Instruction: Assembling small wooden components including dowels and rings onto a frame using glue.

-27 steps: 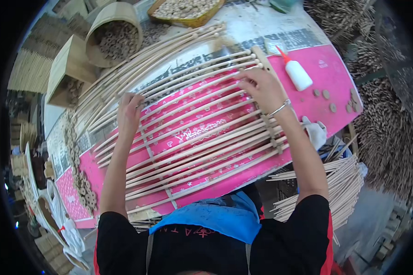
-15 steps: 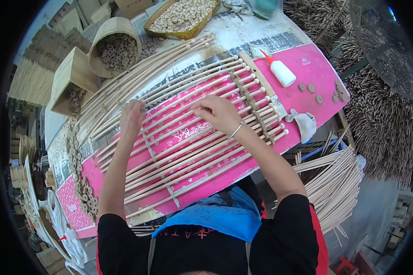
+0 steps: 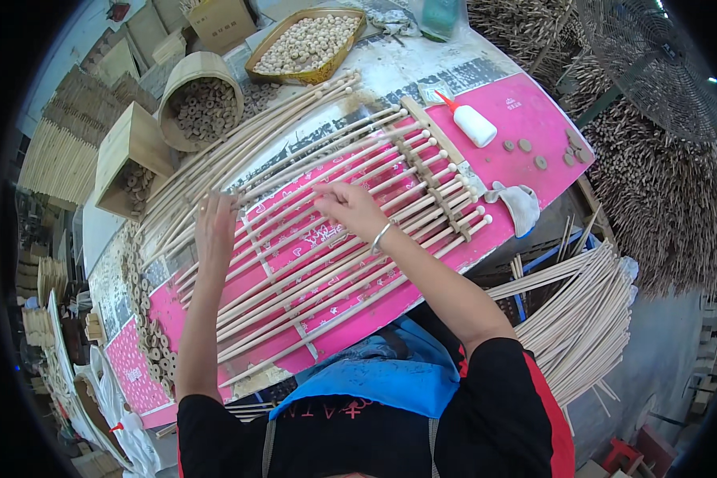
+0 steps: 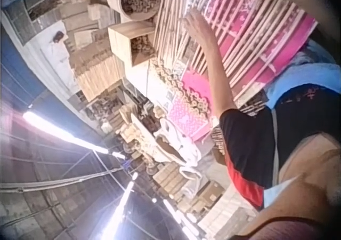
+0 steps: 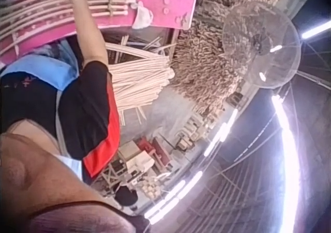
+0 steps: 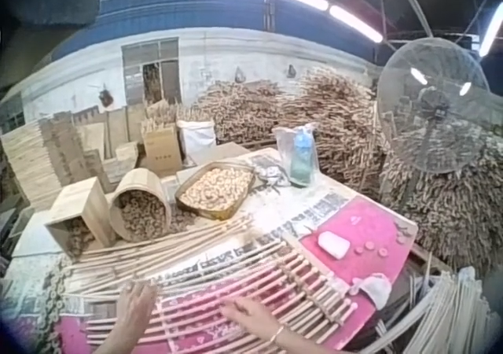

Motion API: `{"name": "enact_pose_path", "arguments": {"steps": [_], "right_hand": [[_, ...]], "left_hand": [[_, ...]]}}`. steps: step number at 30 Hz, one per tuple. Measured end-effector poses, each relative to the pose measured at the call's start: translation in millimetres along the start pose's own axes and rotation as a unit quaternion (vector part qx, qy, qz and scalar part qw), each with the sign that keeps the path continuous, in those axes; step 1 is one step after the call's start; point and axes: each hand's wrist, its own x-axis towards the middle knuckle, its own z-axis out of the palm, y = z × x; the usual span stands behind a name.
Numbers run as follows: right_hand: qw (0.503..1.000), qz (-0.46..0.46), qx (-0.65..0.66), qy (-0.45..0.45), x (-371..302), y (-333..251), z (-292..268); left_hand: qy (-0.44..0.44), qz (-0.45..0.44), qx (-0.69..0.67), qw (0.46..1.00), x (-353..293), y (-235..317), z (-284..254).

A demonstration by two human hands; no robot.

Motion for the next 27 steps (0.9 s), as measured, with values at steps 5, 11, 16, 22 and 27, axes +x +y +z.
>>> {"name": "enact_pose_path", "arguments": {"steps": [5, 11, 16, 22, 27], "right_hand": [[0.923, 0.165, 0.338, 0.080, 7, -2, 23], [0.941, 0.158, 0.297, 0.024, -15, -18, 47], [0.931, 0.118, 0.345, -0.022, -38, -22, 92], [0.952, 0.082, 0.295, -0.023, -56, -39, 70], [0.945, 0.115, 0.302, -0.043, -61, -24, 60]], "left_hand": [[0.011, 0.029, -0.001, 1.000, -35, 41, -51], [-0.038, -0.117, -0.241, 0.963, -75, 55, -73], [-0.047, -0.127, -0.294, 0.946, -41, 103, -61], [-0.107, -0.195, -0.383, 0.897, -60, 103, -62], [-0.101, -0.186, -0.388, 0.897, -71, 107, -68]]}}
